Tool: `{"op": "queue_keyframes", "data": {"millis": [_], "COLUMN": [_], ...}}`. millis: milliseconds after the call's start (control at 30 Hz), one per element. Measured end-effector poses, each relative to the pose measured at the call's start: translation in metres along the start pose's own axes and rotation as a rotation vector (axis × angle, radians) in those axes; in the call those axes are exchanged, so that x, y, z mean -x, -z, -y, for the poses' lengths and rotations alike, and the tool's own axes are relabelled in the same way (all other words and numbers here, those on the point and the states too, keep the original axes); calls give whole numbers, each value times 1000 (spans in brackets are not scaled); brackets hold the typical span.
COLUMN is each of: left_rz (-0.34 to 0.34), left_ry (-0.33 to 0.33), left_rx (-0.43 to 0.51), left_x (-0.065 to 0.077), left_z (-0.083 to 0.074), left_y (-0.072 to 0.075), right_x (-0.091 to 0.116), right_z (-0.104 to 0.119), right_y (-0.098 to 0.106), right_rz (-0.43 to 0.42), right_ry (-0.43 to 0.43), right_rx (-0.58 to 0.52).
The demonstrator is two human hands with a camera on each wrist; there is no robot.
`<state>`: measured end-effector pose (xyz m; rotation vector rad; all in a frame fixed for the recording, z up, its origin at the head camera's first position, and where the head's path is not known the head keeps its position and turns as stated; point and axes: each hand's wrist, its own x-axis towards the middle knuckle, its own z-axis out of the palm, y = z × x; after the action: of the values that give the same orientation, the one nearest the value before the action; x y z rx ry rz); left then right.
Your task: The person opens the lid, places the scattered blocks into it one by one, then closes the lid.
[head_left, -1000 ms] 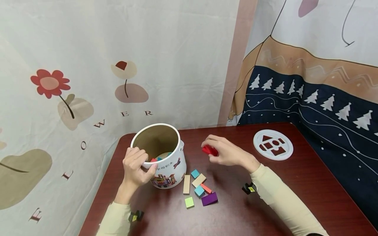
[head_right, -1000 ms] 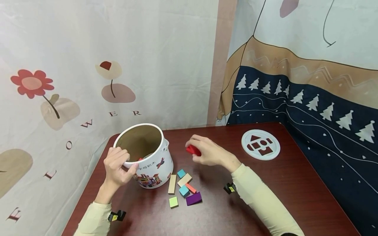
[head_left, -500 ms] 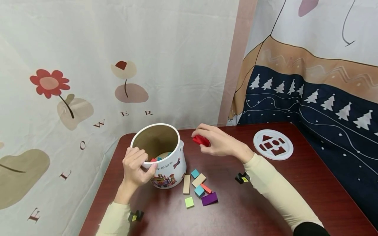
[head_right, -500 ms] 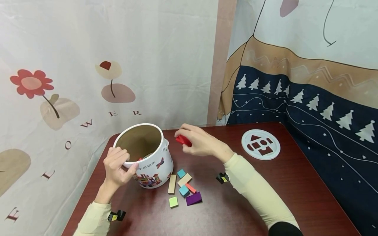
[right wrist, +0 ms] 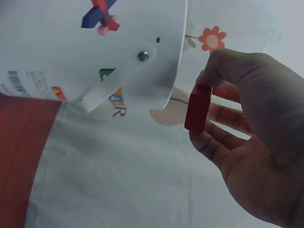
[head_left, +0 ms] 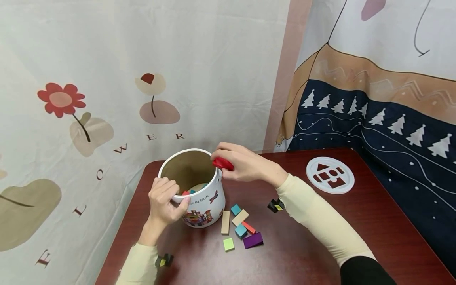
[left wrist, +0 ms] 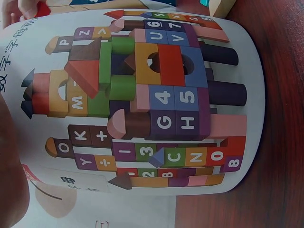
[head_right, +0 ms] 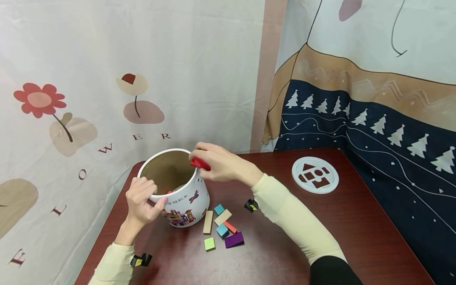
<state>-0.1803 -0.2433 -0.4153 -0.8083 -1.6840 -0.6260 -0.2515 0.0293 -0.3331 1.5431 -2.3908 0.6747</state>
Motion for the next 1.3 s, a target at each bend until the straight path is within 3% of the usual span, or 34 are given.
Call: {"op": "queue_keyframes", "data": {"millis": [567,1300], "left_rz": [5,19], "left_ry": [-2,2], "left_rx": [3,-16], "left_x": [0,3], "left_z": [0,3], "left_y": [2,2], "right_x": [-55,-80], "right_z": [13,20], "right_y": [-15,-40], "right_rz": [52,153], "right_ry": [84,34], "right_rx": [-1,-6]}}
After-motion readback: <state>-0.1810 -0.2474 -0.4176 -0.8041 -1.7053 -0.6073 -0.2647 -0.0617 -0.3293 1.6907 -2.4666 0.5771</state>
